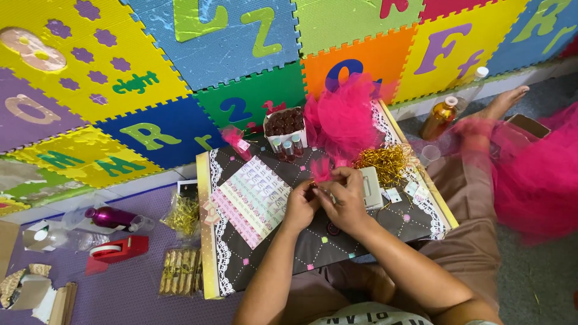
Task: The person sits on the floor and assembles small gift items by wrapping pink tulle around small boxes. They use scissors to cut a piece of gold tinsel and then tie it around the tulle-wrapped box to complete the decoration.
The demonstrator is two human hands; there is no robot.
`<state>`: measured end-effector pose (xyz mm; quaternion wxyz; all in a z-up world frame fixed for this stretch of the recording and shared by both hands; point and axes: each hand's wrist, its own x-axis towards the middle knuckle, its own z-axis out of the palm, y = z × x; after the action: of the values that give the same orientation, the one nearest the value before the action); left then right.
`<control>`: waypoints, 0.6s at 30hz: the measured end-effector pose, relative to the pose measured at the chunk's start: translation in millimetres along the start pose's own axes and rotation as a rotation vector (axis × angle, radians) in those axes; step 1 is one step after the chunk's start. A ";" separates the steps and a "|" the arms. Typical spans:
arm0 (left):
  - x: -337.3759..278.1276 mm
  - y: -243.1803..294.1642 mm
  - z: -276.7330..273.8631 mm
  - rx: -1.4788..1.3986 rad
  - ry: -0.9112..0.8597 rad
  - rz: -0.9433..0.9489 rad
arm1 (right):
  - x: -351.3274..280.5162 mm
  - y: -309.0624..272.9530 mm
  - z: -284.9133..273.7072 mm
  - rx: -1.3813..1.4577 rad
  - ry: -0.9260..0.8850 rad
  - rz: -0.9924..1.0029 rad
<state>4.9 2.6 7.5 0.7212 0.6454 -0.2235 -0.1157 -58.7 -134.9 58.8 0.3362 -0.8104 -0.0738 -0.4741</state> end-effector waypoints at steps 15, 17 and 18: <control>-1.9 29.3 9.2 -0.007 0.054 -0.065 | -3.4 -1.2 -20.7 -0.002 -0.113 -0.025; -2.8 34.6 10.5 -0.008 0.056 -0.064 | -0.5 -3.2 -22.0 0.000 -0.116 -0.030; -3.6 37.1 11.2 -0.010 0.058 -0.063 | 0.5 -4.3 -22.8 0.003 -0.119 -0.037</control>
<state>-8.0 -0.3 44.1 0.7267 0.6515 -0.1816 -0.1207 -76.7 -145.8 68.6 0.3236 -0.8353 -0.1091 -0.4310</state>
